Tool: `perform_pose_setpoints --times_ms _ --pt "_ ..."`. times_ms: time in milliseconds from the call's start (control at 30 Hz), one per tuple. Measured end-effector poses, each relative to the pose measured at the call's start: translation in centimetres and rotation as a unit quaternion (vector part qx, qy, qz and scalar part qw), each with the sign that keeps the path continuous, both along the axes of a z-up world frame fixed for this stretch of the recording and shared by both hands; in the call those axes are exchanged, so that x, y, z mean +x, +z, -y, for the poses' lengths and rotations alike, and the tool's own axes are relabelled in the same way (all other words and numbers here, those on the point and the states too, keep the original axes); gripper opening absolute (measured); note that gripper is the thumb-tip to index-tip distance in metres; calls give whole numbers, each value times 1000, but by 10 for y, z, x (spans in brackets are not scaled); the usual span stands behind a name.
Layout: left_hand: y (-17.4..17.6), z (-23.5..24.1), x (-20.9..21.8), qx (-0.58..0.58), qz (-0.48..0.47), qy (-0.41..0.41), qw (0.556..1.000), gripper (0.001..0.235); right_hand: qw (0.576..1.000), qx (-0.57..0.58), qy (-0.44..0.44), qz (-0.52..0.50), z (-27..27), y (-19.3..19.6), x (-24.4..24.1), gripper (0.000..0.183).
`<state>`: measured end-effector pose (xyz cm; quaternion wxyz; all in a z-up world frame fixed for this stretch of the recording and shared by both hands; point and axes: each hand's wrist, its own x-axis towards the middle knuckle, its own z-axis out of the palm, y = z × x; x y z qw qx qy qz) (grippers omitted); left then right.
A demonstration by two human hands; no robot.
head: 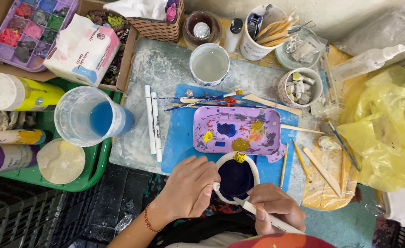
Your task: The person uses a marker to paint a small yellow cat figure attached to the rim of a dark blue ceramic bowl.
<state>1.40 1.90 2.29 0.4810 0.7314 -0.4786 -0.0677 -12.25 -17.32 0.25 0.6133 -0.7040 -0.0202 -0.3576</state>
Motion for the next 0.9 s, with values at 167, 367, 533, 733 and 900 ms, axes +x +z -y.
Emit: perform_pose_setpoints --times_ms 167,367,533,733,900 --pt "6 9 3 -13 22 -13 1000 18 1000 -17 21 1 -3 12 14 13" --pt "11 11 -4 15 49 -20 998 17 996 -79 -1 -30 -4 18 17 17" --pt "15 19 -24 45 2 -86 995 16 995 -76 57 -14 8 -2 -6 16" --pt "17 17 -40 31 -330 -246 911 26 974 -134 179 13 51 -31 -42 16" --pt "18 31 -53 92 -250 -219 939 23 984 -74 155 35 59 -61 -65 15"
